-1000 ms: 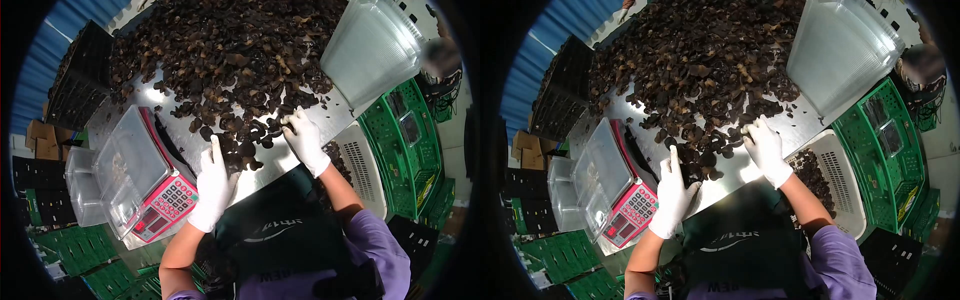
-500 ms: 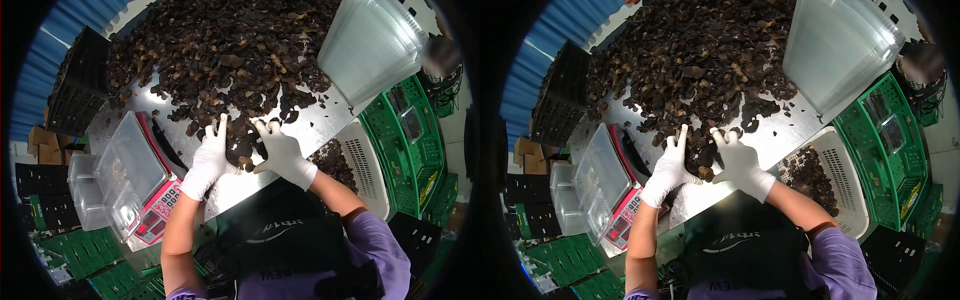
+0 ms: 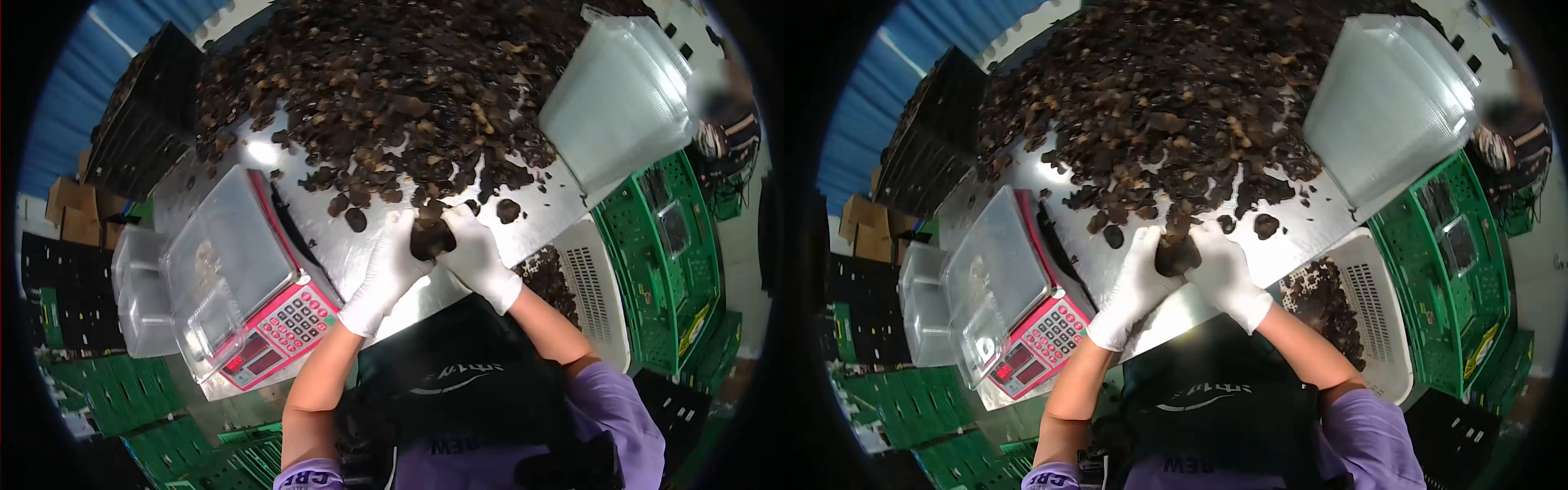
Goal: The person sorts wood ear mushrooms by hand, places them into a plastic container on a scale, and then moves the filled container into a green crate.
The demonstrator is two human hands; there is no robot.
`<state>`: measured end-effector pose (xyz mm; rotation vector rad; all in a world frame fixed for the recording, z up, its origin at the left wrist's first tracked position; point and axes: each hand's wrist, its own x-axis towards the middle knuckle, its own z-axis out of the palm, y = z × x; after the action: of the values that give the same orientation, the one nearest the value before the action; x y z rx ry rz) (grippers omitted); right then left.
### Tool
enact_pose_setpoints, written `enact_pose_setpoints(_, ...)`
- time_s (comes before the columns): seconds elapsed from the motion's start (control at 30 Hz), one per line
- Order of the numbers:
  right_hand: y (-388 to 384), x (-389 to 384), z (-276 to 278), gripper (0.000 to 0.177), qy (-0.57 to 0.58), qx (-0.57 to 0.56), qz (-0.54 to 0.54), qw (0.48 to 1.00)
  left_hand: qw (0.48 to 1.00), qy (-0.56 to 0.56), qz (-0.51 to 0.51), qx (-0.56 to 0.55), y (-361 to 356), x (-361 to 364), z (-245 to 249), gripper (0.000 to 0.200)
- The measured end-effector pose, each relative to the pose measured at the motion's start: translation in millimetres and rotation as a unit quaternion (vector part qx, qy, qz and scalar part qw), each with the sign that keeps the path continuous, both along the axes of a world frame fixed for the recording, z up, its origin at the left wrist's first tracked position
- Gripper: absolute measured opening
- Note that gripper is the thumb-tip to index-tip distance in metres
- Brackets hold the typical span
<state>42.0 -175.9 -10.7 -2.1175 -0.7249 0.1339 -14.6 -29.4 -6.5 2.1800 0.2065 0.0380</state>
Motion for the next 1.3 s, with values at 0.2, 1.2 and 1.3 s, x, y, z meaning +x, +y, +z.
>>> enact_pose_setpoints(0.2, 56, -22, 54, 0.032, -0.098, 0.104, 0.095, 0.985, 0.983, -0.145, 0.092, 0.061, 30, -56, 61, 0.061)
enact_pose_setpoints(1.2, 53, 28, -17, 0.052, -0.293, -0.189, 0.177, 0.920, 0.794, -0.008, 0.289, 0.535, 113, -169, 132, 0.072)
enact_pose_setpoints(1.3, 22, 10, -19, 0.037, -0.352, -0.164, 0.139, 0.911, 0.802, -0.026, 0.267, 0.533, 92, -140, 118, 0.062)
